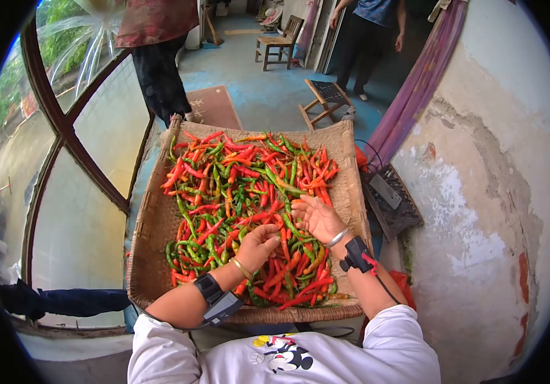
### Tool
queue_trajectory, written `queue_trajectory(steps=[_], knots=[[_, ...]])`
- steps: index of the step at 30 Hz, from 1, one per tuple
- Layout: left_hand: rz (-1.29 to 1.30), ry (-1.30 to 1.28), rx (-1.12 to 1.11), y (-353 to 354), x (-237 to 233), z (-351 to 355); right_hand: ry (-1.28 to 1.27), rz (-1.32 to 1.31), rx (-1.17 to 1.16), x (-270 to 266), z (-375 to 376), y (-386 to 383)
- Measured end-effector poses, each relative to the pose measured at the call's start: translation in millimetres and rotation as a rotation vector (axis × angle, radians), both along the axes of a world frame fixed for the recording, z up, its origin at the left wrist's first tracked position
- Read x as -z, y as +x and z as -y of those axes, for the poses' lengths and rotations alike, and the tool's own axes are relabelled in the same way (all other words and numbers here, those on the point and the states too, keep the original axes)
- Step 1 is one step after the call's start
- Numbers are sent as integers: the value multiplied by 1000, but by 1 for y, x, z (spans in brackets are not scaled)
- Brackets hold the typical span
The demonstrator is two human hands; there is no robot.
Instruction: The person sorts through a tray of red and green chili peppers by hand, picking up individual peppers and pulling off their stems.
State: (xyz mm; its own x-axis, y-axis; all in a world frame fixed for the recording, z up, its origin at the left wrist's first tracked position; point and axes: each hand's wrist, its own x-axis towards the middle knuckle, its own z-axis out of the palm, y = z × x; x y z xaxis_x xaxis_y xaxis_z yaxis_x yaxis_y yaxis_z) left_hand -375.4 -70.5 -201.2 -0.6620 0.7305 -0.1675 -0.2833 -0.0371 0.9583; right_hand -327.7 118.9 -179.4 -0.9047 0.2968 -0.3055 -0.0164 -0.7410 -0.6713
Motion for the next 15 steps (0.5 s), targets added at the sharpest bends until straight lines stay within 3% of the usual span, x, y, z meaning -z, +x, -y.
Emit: queue_trajectory(steps=[2,3,5,8,12,15], knots=[[10,-2,5,-1,1,0,561,103,-336,15,-8,6],[18,-4,9,-2,2,0,958,175,-528,16,-5,9],[23,-21,7,-2,4,0,1497,-41,-731,19,9,21],[32,-48,30,0,1,0,1686,-122,-1065,16,33,28],[-3,-118,105,0,2,1,1821,-150,-1034,22,43,30],[-8,-74,112,1,3,1,1868,-115,-1167,14,44,31]])
